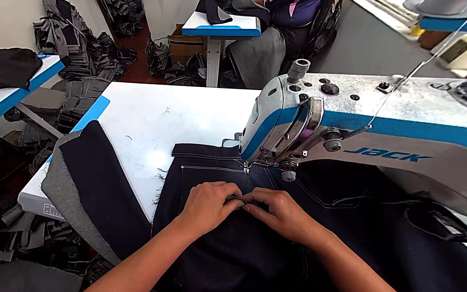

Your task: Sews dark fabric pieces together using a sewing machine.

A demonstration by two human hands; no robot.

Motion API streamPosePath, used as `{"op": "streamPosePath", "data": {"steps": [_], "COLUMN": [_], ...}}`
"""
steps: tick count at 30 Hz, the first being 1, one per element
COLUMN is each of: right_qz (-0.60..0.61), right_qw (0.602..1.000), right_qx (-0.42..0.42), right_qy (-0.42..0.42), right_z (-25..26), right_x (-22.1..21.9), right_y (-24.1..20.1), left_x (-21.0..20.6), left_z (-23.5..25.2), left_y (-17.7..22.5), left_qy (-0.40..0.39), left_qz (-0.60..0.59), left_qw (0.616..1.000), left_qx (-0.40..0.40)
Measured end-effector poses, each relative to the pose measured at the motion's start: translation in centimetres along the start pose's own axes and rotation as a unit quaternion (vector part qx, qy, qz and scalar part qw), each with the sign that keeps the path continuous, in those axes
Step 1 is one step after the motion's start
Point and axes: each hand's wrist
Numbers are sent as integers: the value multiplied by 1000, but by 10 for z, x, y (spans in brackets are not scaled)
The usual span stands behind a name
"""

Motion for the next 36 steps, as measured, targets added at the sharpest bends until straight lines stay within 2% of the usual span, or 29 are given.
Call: {"op": "streamPosePath", "data": {"steps": [2, 4, 6, 8, 11, 14, 16, 17, 19, 21, 22, 23, 25, 26, 28, 29, 30, 31, 33, 36], "right_qz": [1, 3, 7, 7, -3, -16, -32, -39, -49, -68, -77, -85, -88, -87, -85, -85, -84, -84, -81, -80], "right_qw": [1000, 1000, 1000, 999, 999, 1000, 999, 999, 998, 995, 994, 992, 990, 990, 991, 991, 991, 991, 991, 991], "right_qx": [-8, -15, -25, -35, -24, -6, 2, 6, 24, 49, 58, 65, 71, 71, 69, 68, 69, 71, 73, 72], "right_qy": [-3, -8, -16, -28, -39, -19, 5, 13, 30, 53, 60, 68, 79, 82, 83, 82, 81, 81, 83, 77], "right_z": [1, 2, 4, 4, 4, 3, 1, -1, -4, -8, -9, -10, -10, -10, -10, -10, -10, -9, -10, -10], "right_x": [0, 1, 2, 3, 5, 1, -4, -6, -8, -11, -13, -14, -16, -16, -16, -16, -15, -15, -16, -16], "right_y": [-1, -2, -3, -5, -5, -1, -1, -1, -1, -1, -1, -1, 1, 1, 1, 1, 1, 2, 3, 1], "left_x": [-8, -14, -14, -14, -16, -17, -18, -18, -13, -2, 1, 2, 3, 2, -6, -15, -23, -29, -34, -29], "left_z": [-3, -7, -11, -15, -19, -19, -19, -20, -21, -20, -21, -23, -36, -47, -72, -82, -92, -99, -107, -114], "left_y": [-8, -16, -21, -22, -21, -19, -19, -18, -13, -11, -11, -10, -6, -2, 3, 1, -4, -9, -12, -3], "left_qy": [63, 125, 144, 149, 161, 166, 149, 132, 79, 25, 40, 82, 196, 206, 128, 91, 69, 56, 57, 45], "left_qz": [8, 49, 110, 172, 230, 238, 187, 133, 2, -95, -101, -67, 47, 89, 134, 153, 172, 196, 258, 289], "left_qw": [996, 976, 948, 924, 900, 897, 922, 946, 988, 995, 994, 994, 970, 951, 933, 936, 948, 959, 956, 952], "left_qx": [-65, -175, -262, -308, -333, -334, -304, -263, -132, -17, 3, -11, -136, -213, -309, -303, -259, -199, -126, -90]}}
Point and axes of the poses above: each hand's wrist, its own z-axis towards the middle knuckle, its own x-axis out of the back of the hand, y = z × x, and after that the axes turned 1 degree about x, right-handed
